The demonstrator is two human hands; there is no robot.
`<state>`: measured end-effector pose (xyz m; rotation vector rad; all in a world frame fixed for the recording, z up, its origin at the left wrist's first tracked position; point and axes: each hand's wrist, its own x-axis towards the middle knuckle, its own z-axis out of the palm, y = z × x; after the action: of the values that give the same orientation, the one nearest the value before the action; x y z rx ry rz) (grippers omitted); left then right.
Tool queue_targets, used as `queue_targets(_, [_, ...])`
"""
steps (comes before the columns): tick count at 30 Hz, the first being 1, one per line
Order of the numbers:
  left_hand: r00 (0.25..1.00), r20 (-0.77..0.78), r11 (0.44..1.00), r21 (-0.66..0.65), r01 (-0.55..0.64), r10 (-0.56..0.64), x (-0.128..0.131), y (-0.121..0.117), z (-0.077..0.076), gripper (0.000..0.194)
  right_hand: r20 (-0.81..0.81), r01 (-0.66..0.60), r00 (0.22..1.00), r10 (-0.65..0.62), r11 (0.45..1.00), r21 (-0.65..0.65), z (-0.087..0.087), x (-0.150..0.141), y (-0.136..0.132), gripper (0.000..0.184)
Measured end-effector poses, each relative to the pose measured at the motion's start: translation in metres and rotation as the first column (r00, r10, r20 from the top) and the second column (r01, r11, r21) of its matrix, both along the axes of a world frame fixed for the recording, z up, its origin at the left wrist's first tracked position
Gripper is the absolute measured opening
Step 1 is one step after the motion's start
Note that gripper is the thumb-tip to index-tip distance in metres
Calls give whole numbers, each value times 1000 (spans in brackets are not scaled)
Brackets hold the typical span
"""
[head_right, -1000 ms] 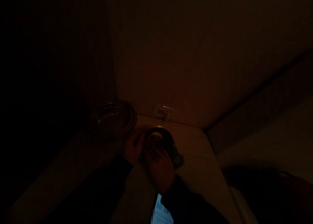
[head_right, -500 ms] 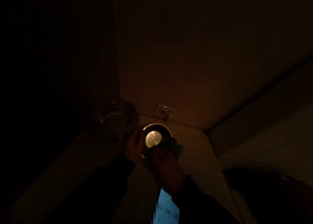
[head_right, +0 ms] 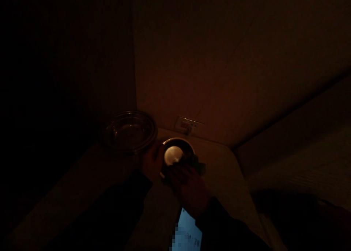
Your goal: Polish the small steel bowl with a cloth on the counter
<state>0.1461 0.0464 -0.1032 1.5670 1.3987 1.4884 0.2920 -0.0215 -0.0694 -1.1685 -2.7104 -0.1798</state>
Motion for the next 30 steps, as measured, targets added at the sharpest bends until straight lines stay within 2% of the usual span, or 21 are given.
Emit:
queue_targets(3, [1000,-29,1000,20,-11,12,-3,0,1,26,-120,48,992,-49,999,-11,-7,-24,4,37])
queue_targets(6, [997,-75,999,28,-34,36,-8,1,1,25,-135,72,988,-75,997,-27,-9,-34,7,39])
queue_targets(12, [998,-60,999,37,14,-12,-8,2,2,29,109,-29,994,28,1000,12,1,4,3,42])
queue_targets(14, [999,-39,999,21,35,-34,-6,1,4,30,155,-47,987,48,999,-11,4,13,1,44])
queue_targets(17, [999,-21,999,-7,47,-47,-3,1,6,32,123,-10,992,16,999,-44,5,6,1,42])
queue_targets(21, [999,-44,1000,11,20,-19,-5,2,4,32,-24,86,996,-89,989,-120,-1,-25,5,40])
queue_targets(24, [998,-58,1000,26,12,-11,-7,3,1,32,-79,118,989,-127,987,-105,-4,-37,7,39])
queue_targets(27, [998,-57,1000,-9,4,-5,-9,2,0,32,-20,93,995,-94,993,-67,-3,-27,5,39])
queue_targets(30, [999,-37,999,-46,26,-27,-9,3,2,35,87,5,996,-3,1000,-20,1,-5,2,41])
